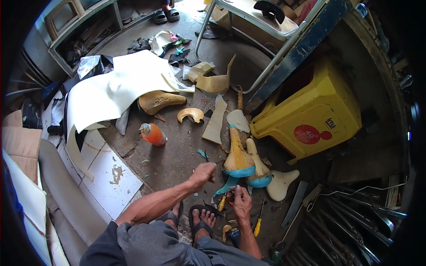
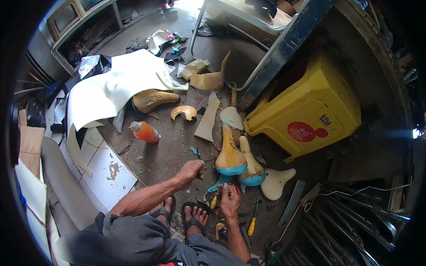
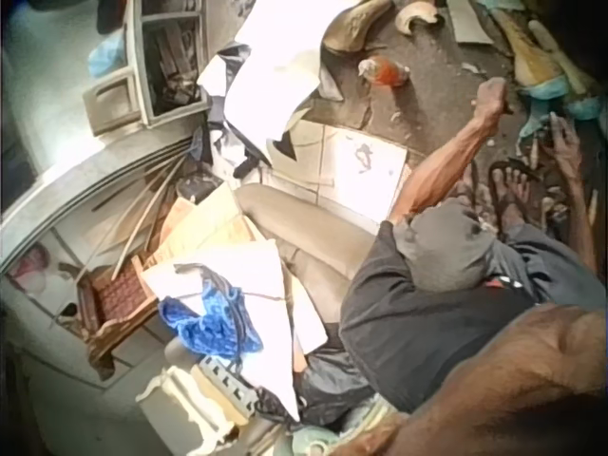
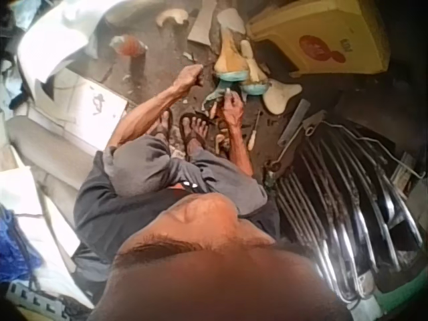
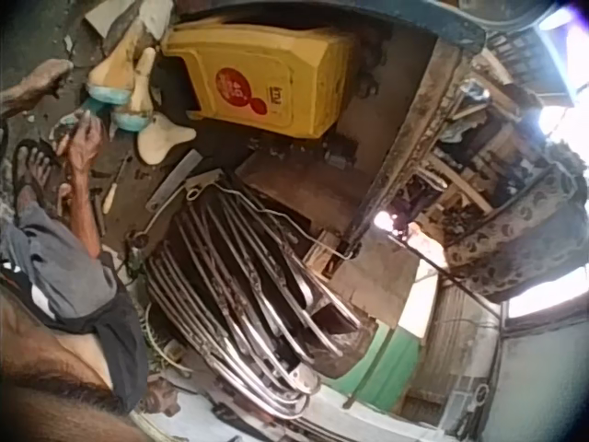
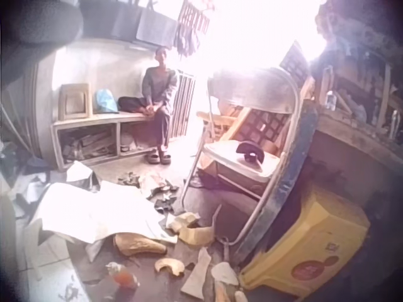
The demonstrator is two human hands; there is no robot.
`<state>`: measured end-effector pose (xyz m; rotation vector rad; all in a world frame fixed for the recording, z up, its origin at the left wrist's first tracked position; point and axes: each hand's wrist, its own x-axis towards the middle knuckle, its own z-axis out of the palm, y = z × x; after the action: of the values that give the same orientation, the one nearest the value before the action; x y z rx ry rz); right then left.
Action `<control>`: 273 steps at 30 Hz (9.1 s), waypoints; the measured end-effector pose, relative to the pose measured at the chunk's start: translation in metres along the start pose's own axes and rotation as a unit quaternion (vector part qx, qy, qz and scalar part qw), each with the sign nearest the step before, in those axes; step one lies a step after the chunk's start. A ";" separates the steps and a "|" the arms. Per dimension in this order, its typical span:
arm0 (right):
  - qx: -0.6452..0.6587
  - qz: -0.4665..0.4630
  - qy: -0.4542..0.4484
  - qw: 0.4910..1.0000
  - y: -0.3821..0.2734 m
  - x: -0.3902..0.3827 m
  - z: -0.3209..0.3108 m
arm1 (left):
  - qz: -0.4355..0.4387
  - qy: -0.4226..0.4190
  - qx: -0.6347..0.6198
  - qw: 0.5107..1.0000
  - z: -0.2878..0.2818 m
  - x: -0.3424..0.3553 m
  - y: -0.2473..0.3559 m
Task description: The person applies adhesive from a bottle to a bicycle seat frame and carefully wraps and secures a new blue cover over the foam, using shears to trim the excess material.
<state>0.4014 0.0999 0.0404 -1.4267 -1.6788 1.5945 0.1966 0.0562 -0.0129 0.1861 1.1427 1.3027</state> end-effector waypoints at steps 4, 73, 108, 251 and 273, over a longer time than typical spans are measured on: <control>-0.044 0.059 -0.013 0.997 0.009 -0.002 -0.010 | -0.055 -0.016 0.010 0.998 0.018 -0.017 -0.004; -0.410 0.043 0.056 0.909 0.041 0.009 -0.011 | 0.046 0.223 -0.179 0.957 -0.033 -0.082 -0.026; -0.091 0.021 -0.127 0.987 -0.018 -0.019 0.020 | -0.044 0.148 -0.047 0.987 -0.107 -0.064 -0.017; 0.408 0.146 -0.245 0.867 0.038 0.059 0.113 | 0.019 -0.046 0.224 0.973 -0.102 -0.030 0.052; 0.370 0.120 -0.251 0.887 0.034 0.066 0.097 | 0.290 0.112 0.414 0.856 -0.033 -0.066 0.040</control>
<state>0.3071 0.1043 -0.0378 -0.8754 -0.9010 2.5363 0.1565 -0.0001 0.0345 1.1119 1.9011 1.2717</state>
